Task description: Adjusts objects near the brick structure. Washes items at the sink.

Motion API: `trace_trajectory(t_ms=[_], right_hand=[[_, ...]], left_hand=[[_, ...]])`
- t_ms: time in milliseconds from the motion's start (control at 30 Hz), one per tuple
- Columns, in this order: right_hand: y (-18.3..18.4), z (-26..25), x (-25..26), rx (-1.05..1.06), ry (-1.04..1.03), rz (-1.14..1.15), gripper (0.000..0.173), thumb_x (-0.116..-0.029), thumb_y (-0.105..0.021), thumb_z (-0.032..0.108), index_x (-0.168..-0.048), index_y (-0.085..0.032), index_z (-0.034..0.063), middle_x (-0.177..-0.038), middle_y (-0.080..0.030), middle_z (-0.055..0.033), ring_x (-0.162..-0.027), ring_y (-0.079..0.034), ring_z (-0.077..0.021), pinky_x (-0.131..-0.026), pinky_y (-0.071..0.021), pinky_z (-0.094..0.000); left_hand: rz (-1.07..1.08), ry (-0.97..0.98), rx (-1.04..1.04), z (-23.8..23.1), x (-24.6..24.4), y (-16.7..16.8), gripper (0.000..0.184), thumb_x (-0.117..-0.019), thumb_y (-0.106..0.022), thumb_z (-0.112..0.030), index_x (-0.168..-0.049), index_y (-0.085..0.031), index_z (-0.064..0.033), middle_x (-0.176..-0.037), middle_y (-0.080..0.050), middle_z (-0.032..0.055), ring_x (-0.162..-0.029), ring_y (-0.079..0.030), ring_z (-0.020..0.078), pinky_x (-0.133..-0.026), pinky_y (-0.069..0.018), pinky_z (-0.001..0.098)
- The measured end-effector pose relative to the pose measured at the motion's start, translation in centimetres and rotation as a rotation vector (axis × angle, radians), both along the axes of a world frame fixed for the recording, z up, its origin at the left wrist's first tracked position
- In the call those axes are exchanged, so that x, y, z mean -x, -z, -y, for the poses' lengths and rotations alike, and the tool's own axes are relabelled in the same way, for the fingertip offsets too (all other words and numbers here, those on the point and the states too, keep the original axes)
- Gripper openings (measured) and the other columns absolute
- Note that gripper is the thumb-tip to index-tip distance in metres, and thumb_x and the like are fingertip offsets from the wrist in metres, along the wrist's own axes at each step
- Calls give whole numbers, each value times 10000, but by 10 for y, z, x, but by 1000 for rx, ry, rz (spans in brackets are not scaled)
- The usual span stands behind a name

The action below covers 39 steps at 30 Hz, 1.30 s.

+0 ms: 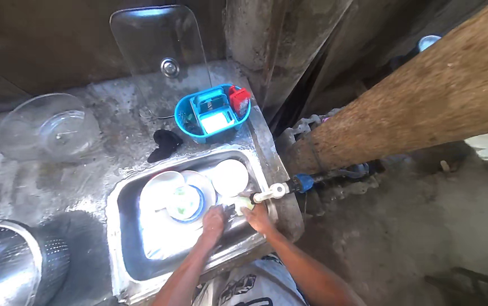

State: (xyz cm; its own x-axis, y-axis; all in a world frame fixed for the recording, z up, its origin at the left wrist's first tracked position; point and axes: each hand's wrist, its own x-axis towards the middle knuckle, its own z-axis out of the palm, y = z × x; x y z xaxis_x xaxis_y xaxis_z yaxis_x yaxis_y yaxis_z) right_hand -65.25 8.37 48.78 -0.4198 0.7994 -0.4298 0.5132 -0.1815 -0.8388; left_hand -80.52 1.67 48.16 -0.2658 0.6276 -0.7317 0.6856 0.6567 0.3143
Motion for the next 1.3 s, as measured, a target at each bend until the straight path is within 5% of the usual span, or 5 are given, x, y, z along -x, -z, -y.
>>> trace_trajectory(t_ms=[600,767,900,1167,1300], right_hand=[[-1,1,26,-52,-71,-129,586,-958,-651,168,-1507,-494,36,-1534,-514,-153,-1400,-513,-225,-1181,-415,-392],[34,-11,57,-211,78,-28,403,-899,-729,227,-1239,-669,18,-1143,-718,-155,-1066,-689,-210,-994,-542,-385],[40,-32,60,-398,54,90,414,-856,-788,278,-1149,-705,-3,-1002,-747,-179,-951,-735,-274,-909,-578,-464],[47,-19,52,-147,-219,-49,533,-855,-800,242,-1286,-631,-22,-1268,-664,-194,-1194,-637,-255,-1080,-486,-394],[63,-36,49,-228,-103,240,516,-897,-759,355,-1285,-654,32,-1300,-664,-161,-1221,-636,-255,-1082,-494,-418]], left_hand=[[103,-211,-312,-13,-3,-16,445,-1031,-558,-207,-1410,-547,28,-1281,-656,258,-1223,-631,377,-1082,-464,531],[756,-583,-389,6,-17,-16,169,-1072,-455,-160,-1129,-539,-25,-685,-568,20,-489,-513,97,-456,-476,262],[811,-731,-351,14,-19,-19,240,-1101,-452,-215,-1020,-576,-27,-601,-503,-3,-431,-440,88,-403,-412,242],[730,-590,-269,16,-1,-17,166,-1082,-479,-154,-1117,-541,-5,-704,-552,23,-492,-502,88,-451,-471,241],[71,20,-27,14,8,-11,433,-1006,-569,-189,-1383,-547,23,-1214,-675,245,-1146,-665,376,-997,-518,545]])
